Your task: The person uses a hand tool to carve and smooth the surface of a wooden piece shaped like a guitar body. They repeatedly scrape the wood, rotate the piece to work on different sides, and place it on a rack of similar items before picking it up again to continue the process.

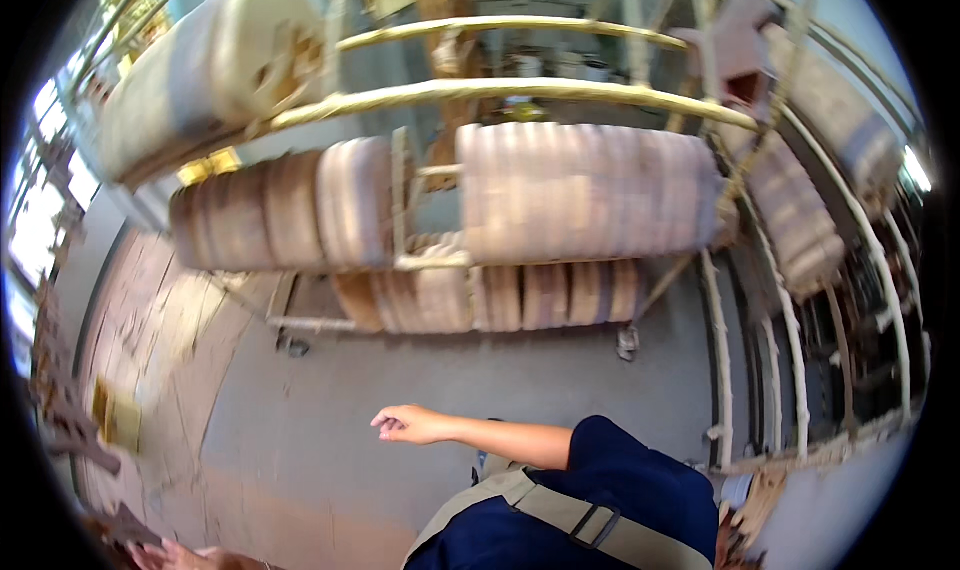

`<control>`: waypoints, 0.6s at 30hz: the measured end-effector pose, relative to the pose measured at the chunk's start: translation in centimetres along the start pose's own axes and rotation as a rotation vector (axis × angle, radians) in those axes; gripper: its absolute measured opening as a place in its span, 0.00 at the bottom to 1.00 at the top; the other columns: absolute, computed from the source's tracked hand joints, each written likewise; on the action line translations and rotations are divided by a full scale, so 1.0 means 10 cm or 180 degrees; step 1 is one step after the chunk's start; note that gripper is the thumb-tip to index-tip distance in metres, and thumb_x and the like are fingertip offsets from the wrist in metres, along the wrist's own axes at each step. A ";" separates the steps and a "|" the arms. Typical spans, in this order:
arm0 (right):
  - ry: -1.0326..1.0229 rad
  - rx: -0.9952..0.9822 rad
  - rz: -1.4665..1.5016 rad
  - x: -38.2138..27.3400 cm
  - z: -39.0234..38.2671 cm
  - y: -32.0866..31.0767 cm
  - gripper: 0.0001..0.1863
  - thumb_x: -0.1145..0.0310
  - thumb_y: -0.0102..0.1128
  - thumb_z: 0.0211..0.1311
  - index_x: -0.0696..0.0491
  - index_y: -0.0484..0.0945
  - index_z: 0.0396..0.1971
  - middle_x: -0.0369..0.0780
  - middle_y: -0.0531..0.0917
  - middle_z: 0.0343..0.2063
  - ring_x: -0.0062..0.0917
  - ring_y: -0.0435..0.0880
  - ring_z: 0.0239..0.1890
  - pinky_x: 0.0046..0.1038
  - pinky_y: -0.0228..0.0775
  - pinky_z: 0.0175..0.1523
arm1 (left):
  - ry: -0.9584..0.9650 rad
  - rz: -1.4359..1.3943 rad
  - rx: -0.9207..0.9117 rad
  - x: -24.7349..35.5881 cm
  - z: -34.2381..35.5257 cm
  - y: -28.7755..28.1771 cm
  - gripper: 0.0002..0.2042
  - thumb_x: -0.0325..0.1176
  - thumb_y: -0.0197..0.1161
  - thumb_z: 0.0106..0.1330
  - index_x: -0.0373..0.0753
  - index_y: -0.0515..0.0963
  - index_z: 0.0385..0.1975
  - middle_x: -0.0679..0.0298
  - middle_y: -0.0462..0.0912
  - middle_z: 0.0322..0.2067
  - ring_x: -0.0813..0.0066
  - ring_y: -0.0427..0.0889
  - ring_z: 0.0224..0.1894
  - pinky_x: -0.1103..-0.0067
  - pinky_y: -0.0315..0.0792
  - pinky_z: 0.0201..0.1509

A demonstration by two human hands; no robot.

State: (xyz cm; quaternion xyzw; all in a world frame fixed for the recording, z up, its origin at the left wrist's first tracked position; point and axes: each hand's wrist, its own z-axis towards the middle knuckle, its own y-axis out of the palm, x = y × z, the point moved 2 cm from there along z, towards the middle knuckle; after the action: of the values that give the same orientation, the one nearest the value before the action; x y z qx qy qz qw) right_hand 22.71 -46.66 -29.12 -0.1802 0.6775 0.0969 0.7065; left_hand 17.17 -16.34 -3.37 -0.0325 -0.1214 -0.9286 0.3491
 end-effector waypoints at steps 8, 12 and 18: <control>-0.0493 0.2092 0.1137 -0.12 -2.02 -2.20 0.14 0.71 0.48 0.63 0.60 0.71 0.46 0.41 0.79 0.36 0.21 0.78 0.39 0.22 0.69 0.48 | -0.0835 -0.1919 -0.1786 2.41 -0.43 3.00 0.24 0.24 0.47 0.57 0.27 0.57 0.56 0.50 0.73 0.44 0.62 0.74 0.49 0.70 0.65 0.57; -0.0399 0.2559 0.1042 0.08 -3.00 -3.22 0.13 0.71 0.48 0.64 0.59 0.71 0.45 0.40 0.79 0.34 0.20 0.78 0.38 0.21 0.70 0.45 | -0.0837 -0.2975 -0.2908 3.99 -0.63 4.57 0.24 0.25 0.51 0.58 0.32 0.60 0.57 0.55 0.74 0.42 0.67 0.76 0.46 0.74 0.70 0.52; -0.0510 0.3360 0.0725 -0.21 -4.40 -4.24 0.11 0.74 0.49 0.62 0.57 0.72 0.44 0.38 0.80 0.32 0.18 0.78 0.35 0.19 0.68 0.43 | 0.0436 -0.2595 -0.2083 6.02 -0.24 7.08 0.37 0.49 0.59 0.56 0.33 0.55 0.60 0.42 0.68 0.50 0.60 0.74 0.49 0.72 0.68 0.51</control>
State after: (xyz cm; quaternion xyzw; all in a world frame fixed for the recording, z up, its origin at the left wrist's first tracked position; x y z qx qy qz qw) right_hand -1.84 -102.31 -22.58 0.2813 0.5933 -0.1670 0.7355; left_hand 18.31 -106.94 17.42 -0.0293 0.1953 -0.9784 -0.0618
